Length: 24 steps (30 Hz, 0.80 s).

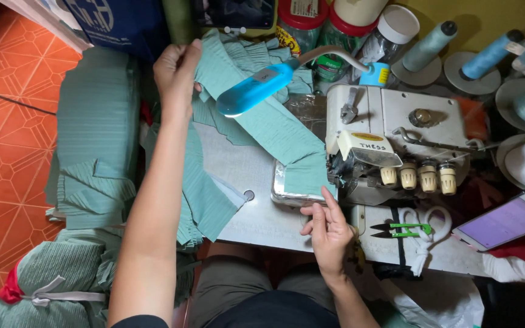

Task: Sorting and organizing pleated green fabric strips on a sewing table

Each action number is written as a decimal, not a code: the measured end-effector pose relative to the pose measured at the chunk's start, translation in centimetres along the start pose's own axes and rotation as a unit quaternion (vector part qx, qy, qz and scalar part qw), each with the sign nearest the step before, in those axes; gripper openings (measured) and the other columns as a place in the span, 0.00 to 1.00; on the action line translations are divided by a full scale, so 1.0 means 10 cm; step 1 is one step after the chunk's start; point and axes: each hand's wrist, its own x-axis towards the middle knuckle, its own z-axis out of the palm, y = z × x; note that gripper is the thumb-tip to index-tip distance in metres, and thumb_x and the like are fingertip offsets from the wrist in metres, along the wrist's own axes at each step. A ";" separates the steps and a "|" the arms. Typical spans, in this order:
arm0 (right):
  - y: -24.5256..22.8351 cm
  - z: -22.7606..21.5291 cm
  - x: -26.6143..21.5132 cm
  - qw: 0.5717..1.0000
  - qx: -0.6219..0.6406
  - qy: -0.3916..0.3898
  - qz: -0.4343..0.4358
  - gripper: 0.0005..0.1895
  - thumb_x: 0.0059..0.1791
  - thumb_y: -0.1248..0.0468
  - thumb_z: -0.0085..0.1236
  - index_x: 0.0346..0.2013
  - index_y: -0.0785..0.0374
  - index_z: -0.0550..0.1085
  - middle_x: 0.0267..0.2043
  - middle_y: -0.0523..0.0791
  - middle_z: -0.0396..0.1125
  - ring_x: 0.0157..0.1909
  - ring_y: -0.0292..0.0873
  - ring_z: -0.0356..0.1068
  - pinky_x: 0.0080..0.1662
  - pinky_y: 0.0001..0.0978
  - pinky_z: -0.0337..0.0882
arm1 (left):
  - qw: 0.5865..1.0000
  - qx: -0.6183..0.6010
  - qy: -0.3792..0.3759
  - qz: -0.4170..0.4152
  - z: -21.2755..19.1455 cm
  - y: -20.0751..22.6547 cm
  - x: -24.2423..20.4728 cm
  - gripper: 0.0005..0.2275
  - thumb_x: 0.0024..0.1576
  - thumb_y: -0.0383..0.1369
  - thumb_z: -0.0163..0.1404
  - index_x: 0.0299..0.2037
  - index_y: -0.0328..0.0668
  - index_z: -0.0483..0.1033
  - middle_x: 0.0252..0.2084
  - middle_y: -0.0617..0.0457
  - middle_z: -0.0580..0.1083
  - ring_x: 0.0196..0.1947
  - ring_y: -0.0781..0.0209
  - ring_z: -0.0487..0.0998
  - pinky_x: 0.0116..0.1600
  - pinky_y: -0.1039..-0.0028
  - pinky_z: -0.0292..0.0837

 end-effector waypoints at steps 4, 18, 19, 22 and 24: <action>-0.09 -0.02 0.06 0.999 -0.038 -0.019 -0.013 0.22 0.53 0.66 0.46 0.62 0.63 0.63 0.27 0.45 0.73 0.14 0.30 0.64 0.23 0.17 0.68 | 0.999 -0.019 0.027 -0.003 -0.14 -0.07 0.09 0.09 0.53 0.40 0.55 0.27 0.46 0.74 0.26 0.63 0.69 0.23 0.76 0.66 0.15 0.85 0.61; -0.31 -0.08 -0.17 0.991 -0.085 -0.094 0.050 0.22 0.50 0.64 0.48 0.59 0.61 0.67 0.22 0.39 0.72 0.13 0.29 0.61 0.24 0.16 0.68 | 0.747 0.616 -0.147 0.204 -0.57 0.12 -1.90 0.17 0.50 0.49 0.54 0.44 0.51 0.78 0.58 0.51 0.70 0.61 0.46 0.65 0.65 0.41 0.45; -0.35 -0.07 -0.16 0.990 -0.083 -0.097 0.052 0.22 0.50 0.64 0.48 0.59 0.61 0.67 0.22 0.39 0.72 0.13 0.29 0.61 0.24 0.16 0.68 | 0.745 0.619 -0.146 0.201 -0.61 0.03 -2.06 0.17 0.50 0.49 0.54 0.44 0.51 0.78 0.58 0.51 0.70 0.61 0.46 0.65 0.65 0.41 0.45; -0.45 -0.03 -0.17 0.988 -0.086 -0.126 0.024 0.18 0.50 0.63 0.49 0.55 0.62 0.71 0.23 0.40 0.73 0.14 0.27 0.63 0.27 0.15 0.69 | 0.731 0.628 -0.153 0.219 -0.77 -0.20 -2.53 0.18 0.43 0.50 0.58 0.31 0.43 0.77 0.59 0.44 0.68 0.62 0.41 0.62 0.60 0.34 0.48; -0.50 0.02 -0.18 0.988 -0.064 -0.140 0.014 0.15 0.50 0.66 0.49 0.51 0.62 0.73 0.24 0.42 0.72 0.15 0.30 0.64 0.26 0.16 0.67 | 0.765 0.564 -0.091 0.297 -0.83 -0.28 -2.70 0.06 0.51 0.32 0.55 0.27 0.47 0.70 0.50 0.47 0.73 0.52 0.47 0.71 0.55 0.45 0.56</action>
